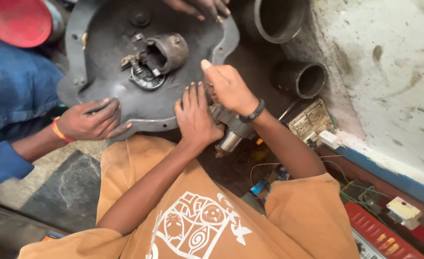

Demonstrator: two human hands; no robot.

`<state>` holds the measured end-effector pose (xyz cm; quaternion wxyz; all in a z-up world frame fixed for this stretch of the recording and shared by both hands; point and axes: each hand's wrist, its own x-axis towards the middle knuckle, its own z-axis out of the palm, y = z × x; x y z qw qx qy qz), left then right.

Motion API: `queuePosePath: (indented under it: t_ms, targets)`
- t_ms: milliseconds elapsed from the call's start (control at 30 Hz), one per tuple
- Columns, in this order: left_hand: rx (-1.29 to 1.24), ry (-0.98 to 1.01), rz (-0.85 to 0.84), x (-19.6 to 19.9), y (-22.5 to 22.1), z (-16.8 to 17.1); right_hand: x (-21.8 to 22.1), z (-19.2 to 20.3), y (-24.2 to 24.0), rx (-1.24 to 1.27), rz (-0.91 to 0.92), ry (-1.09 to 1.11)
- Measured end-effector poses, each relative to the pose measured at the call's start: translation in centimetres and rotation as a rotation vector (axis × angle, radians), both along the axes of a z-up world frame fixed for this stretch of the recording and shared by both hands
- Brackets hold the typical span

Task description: Repairing and assembling a motorcycle starter motor on a workbench.

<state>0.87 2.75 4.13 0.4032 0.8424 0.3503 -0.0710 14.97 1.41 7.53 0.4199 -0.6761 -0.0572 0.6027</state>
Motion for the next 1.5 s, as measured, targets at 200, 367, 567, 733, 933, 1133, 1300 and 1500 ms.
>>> queuePosePath:
  t_ms: [200, 367, 567, 733, 933, 1133, 1300, 1500]
  targets:
    - [-0.012, -0.005, -0.007, -0.3, 0.0, -0.1, -1.0, -1.3, 0.7, -0.073, -0.002, -0.072]
    - [-0.053, 0.038, -0.042, -0.2, -0.2, -0.6, -1.9, -1.8, 1.3, -0.1, 0.329, -0.579]
    - [0.01, -0.044, -0.012, -0.3, -0.6, -1.0, -3.6, -2.7, 1.6, -0.044, 0.359, -0.825]
    - [-0.033, -0.065, 0.005, -0.6, -0.6, -0.7, -4.5, -4.0, 1.7, -0.097, 0.511, -0.95]
    - [-0.036, -0.113, 0.111, -0.7, -0.5, -0.3, -4.2, -4.9, 1.3, -0.087, 0.529, -0.988]
    - [-0.006, -0.092, 0.136, -0.8, -0.3, -0.1, -3.5, -3.9, 1.5, -0.107, 0.585, -0.942]
    - [-0.14, -0.064, 0.157, -1.0, -0.1, 0.6, -4.4, -1.0, 1.3, -0.091, 0.673, -0.89]
    - [-0.091, 0.037, 0.099, -0.9, 0.0, 0.1, -4.1, 2.9, -0.3, -0.003, 0.529, -0.789]
